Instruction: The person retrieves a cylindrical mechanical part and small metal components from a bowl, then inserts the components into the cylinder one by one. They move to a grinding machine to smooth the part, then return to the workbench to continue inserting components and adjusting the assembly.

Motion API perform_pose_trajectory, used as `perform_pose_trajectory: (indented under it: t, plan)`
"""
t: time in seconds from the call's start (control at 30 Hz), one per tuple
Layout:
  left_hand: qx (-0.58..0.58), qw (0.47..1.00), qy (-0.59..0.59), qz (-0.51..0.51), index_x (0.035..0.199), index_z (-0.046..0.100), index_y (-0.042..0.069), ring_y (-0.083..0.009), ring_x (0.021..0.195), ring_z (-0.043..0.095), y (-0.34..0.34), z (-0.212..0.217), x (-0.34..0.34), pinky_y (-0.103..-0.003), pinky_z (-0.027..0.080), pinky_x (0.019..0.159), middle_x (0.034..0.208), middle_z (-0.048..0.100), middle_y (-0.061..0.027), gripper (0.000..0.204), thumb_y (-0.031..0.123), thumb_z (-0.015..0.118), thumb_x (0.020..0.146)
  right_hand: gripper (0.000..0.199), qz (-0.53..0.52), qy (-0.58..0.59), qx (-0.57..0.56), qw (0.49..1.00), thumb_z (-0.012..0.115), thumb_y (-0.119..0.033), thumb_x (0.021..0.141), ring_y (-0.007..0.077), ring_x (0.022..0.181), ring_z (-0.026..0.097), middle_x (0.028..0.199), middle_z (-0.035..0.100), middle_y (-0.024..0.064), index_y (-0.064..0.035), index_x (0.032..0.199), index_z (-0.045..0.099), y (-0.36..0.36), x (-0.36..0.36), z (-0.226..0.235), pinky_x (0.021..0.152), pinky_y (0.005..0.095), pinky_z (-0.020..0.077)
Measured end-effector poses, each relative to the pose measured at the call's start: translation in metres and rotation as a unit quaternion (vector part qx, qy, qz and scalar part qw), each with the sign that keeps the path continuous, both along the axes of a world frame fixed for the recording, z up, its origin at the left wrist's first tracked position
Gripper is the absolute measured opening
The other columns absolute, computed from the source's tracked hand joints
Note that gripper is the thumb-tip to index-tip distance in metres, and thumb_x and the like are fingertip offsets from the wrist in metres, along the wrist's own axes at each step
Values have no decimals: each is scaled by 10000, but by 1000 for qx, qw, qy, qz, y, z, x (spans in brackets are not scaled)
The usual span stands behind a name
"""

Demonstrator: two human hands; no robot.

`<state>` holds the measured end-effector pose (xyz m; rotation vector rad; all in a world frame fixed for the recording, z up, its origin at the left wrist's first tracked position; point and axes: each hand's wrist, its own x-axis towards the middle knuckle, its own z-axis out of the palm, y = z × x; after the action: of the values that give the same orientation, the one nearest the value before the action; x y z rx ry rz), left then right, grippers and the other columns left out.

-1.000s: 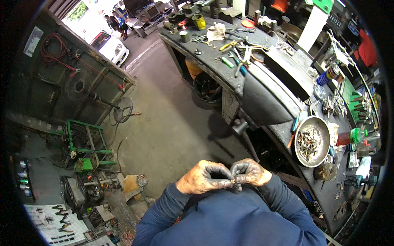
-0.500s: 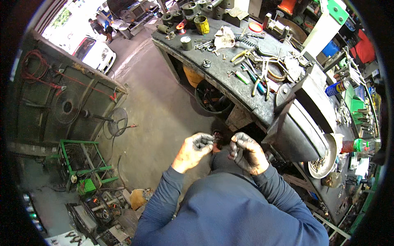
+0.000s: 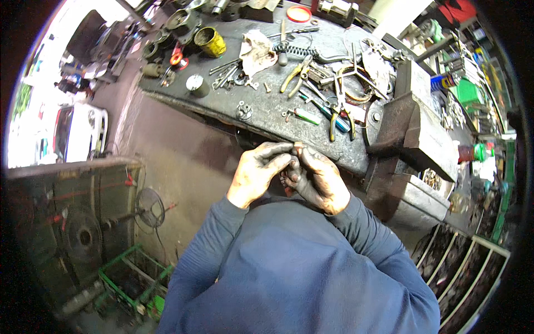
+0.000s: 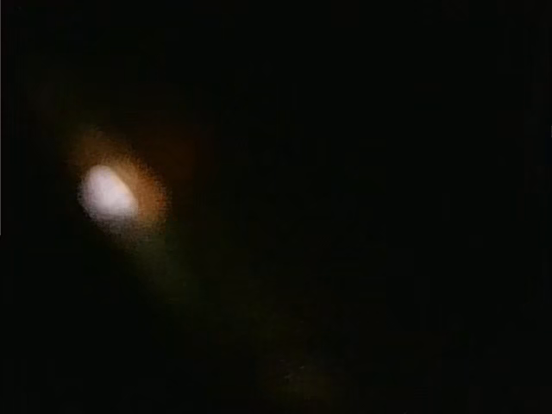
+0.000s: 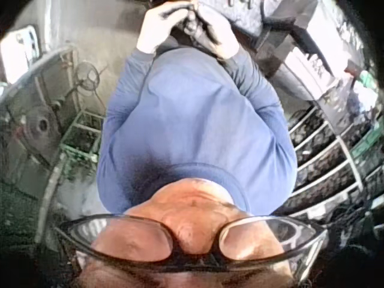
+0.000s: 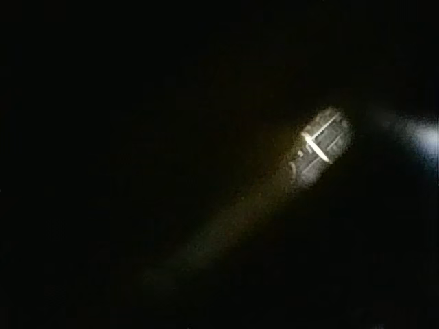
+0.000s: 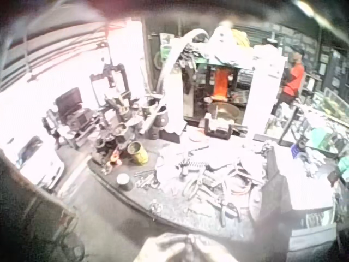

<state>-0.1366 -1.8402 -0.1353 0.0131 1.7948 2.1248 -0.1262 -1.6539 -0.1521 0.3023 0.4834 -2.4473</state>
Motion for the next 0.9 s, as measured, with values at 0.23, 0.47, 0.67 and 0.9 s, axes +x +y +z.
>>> perform_pose_trajectory:
  t: [0.23, 0.47, 0.67, 0.9]
  plan:
    - [149, 972, -170, -69, 1158, 725, -50, -134, 775, 704, -54, 2, -75, -282, 590, 694, 946, 758, -86, 222, 73, 718, 974, 241, -62, -22, 43, 997, 595, -318, 1075, 144, 800, 522, 901, 588, -9, -113, 1190, 647, -58, -38, -9, 772, 347, 461]
    - [114, 970, -182, -111, 1099, 726, -46, -171, 721, 719, -83, -16, -110, -311, 596, 601, 876, 749, -104, 176, 74, 723, 971, 235, -113, -53, 46, 991, 570, -334, 1088, 151, 784, 513, 871, 577, -14, -124, 1161, 647, -101, -50, -10, 770, 348, 458]
    - [128, 960, -225, -110, 1098, 719, -48, -192, 737, 727, -81, -7, -125, -326, 609, 621, 888, 749, -125, 165, 47, 721, 964, 232, -101, -62, 54, 992, 592, -330, 1077, 152, 760, 518, 865, 593, -3, -118, 1141, 660, -96, -65, -16, 742, 349, 458]
    - [-241, 964, 86, -67, 1154, 700, -47, -248, 907, 714, -105, -32, -141, -354, 576, 824, 994, 718, -126, 412, 173, 849, 839, 228, -109, -48, 57, 991, 686, -233, 1023, 154, 743, 575, 917, 660, 38, -60, 1171, 670, -52, -74, -39, 743, 376, 510]
